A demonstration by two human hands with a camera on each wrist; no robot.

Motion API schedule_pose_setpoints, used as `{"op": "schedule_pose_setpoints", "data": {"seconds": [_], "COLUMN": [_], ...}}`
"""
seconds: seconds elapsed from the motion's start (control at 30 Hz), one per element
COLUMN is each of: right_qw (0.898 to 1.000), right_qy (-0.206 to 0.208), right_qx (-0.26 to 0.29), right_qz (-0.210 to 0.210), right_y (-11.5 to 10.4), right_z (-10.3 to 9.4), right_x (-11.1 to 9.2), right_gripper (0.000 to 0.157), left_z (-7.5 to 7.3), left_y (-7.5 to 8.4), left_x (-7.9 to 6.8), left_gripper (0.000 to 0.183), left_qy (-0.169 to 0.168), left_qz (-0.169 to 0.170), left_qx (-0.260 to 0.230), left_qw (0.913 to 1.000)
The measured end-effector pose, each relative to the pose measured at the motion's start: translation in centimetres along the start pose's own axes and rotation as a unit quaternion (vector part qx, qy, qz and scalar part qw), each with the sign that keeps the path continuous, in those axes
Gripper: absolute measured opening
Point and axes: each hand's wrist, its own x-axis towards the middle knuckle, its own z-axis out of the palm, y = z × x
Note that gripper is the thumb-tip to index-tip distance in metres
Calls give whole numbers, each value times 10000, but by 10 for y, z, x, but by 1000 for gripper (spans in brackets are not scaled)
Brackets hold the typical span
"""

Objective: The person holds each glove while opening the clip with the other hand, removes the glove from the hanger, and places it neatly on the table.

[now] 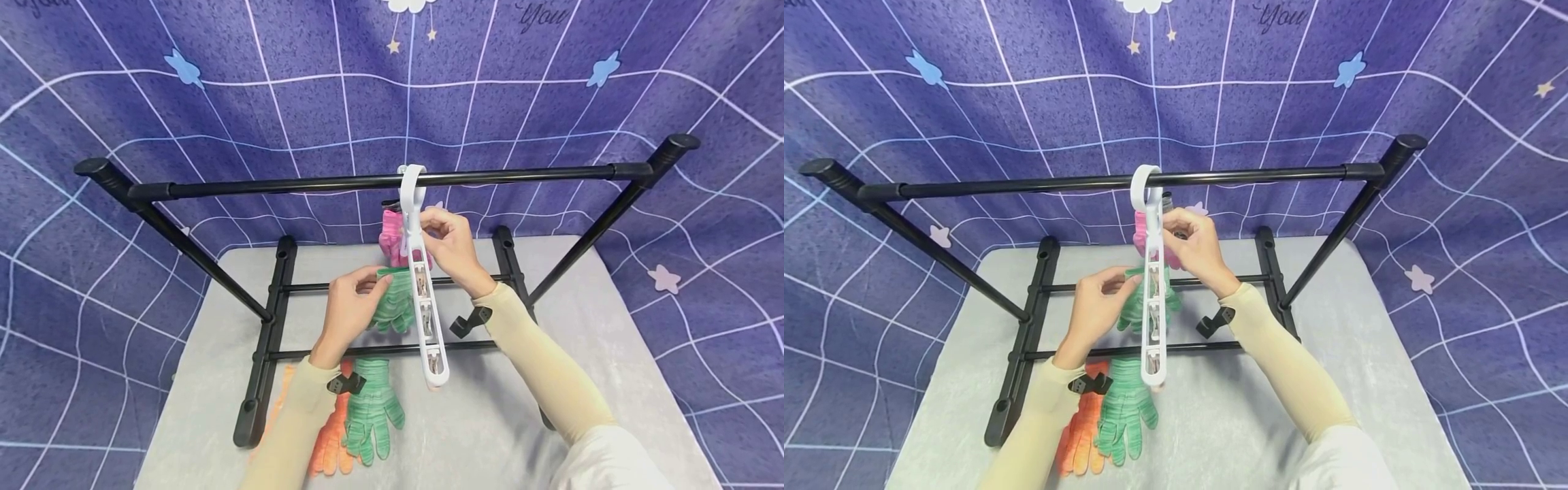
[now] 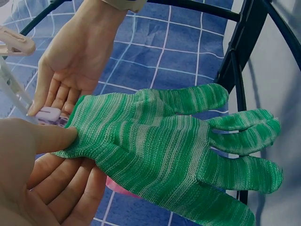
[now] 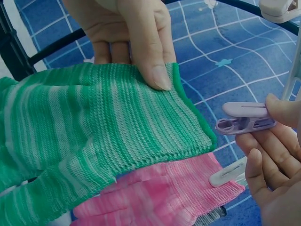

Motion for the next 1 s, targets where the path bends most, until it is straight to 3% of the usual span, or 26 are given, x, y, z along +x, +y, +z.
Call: {"op": "schedule_pose_setpoints", "data": {"seconds": [0.33,0.7,1.0], "right_qw": [10000,9991,9995], "right_qy": [-15,107,66], "right_qx": [71,-51,9], "right_qz": [13,408,309], "right_y": [0,1,2], "right_z": [0,-1,-2], "right_x": [-1,-8,-7], "right_gripper": [13,16,16], "left_z": [-2,-2,-5], "left_y": [-2,-3,-1], "left_x": [-15,-35,-42], "left_gripper": [24,23,24], "left_qy": [18,-5,43], "left_qz": [-81,-139,-178], "left_qx": [7,-174,-110], "left_qw": [10000,9998,9998]}}
